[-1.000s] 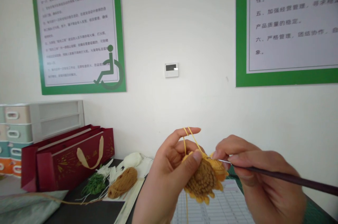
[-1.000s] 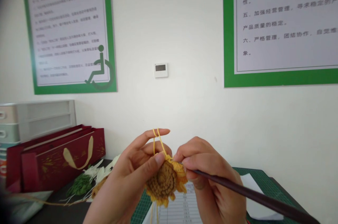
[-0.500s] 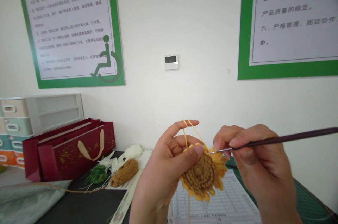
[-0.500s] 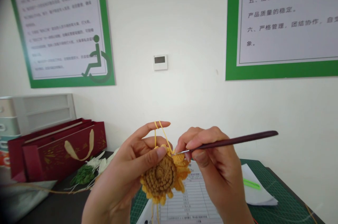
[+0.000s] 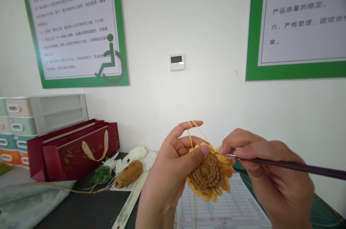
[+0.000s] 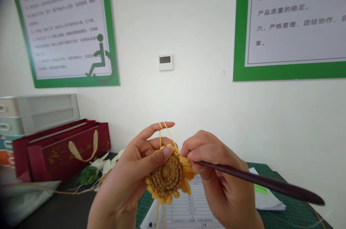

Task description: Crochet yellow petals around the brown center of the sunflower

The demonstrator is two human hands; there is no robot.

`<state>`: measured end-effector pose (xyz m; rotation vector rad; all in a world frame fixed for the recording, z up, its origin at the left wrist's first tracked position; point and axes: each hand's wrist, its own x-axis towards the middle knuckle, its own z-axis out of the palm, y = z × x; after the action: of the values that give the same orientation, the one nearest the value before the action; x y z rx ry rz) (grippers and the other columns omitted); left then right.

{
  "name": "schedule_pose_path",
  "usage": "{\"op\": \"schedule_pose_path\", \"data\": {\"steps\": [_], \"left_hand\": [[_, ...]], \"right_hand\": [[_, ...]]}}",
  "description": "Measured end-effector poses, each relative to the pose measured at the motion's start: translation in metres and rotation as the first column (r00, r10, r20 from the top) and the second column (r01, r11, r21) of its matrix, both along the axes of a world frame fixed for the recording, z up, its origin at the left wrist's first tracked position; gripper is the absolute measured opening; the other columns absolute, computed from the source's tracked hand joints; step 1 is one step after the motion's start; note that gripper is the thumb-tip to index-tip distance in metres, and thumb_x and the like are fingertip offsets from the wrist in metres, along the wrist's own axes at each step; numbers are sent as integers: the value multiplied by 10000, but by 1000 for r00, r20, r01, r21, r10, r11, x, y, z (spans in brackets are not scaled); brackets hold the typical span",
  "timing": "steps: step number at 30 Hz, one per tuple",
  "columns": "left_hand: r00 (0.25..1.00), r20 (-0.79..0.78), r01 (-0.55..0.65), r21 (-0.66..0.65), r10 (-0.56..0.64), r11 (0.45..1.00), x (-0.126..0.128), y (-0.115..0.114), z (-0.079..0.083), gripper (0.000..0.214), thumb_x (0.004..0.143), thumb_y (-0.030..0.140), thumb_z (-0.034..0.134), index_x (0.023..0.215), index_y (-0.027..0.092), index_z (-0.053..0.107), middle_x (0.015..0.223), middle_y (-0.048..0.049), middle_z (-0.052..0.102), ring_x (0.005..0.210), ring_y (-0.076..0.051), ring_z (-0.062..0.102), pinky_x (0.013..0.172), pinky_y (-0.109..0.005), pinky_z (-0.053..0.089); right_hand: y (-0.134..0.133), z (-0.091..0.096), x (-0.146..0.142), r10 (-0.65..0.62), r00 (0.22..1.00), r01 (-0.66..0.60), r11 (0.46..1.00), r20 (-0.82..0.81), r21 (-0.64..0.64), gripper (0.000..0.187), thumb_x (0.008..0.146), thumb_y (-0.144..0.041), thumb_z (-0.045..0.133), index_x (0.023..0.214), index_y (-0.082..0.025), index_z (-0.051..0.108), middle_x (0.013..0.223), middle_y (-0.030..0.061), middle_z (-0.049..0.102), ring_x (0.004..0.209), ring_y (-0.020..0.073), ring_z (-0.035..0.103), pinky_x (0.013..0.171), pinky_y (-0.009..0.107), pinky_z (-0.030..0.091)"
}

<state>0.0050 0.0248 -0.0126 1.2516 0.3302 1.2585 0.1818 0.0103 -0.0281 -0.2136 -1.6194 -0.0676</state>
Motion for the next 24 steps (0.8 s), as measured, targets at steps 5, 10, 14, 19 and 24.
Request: {"op": "schedule_pose_path", "data": {"steps": [5,10,14,19,24], "left_hand": [[999,4,-39,21,39,999,2,-1,0,557,821,187,852,1318,168,601,804,-22,703,676,-133,631,619,-244,485],[998,7,-67,41,67,997,4,-4,0,562,824,197,851,1325,192,598,799,-7,678,672,-135,619,620,-256,493],[998,36,-59,38,58,998,5,-7,-1,546,823,184,857,1314,216,620,792,16,640,672,-111,595,636,-241,472],[997,78,3,17,-4,1000,4,-12,1,568,810,151,865,1319,232,628,843,11,642,720,-113,611,680,-243,479],[997,63,33,4,-33,999,2,-18,5,589,822,89,839,1341,242,606,849,17,644,742,-109,610,696,-238,478]], "right_hand": [[0,-2,5,-92,991,88,995,99,49,248,916,-32,582,1062,-209,675,974,89,741,888,228,713,698,379,598],[-6,0,0,-240,961,209,956,141,204,318,864,13,573,1077,-207,657,970,88,749,856,219,710,709,396,627],[-9,-5,0,-358,931,326,907,79,266,340,837,20,596,1102,-181,663,1067,119,737,966,253,723,847,483,641],[-7,-13,16,-475,859,380,841,190,386,368,794,47,644,1084,-173,704,1113,116,770,1034,260,733,842,438,674],[-5,-16,14,-501,859,427,815,108,391,274,844,1,634,1010,-200,718,1097,90,785,980,232,746,870,423,669]]}}
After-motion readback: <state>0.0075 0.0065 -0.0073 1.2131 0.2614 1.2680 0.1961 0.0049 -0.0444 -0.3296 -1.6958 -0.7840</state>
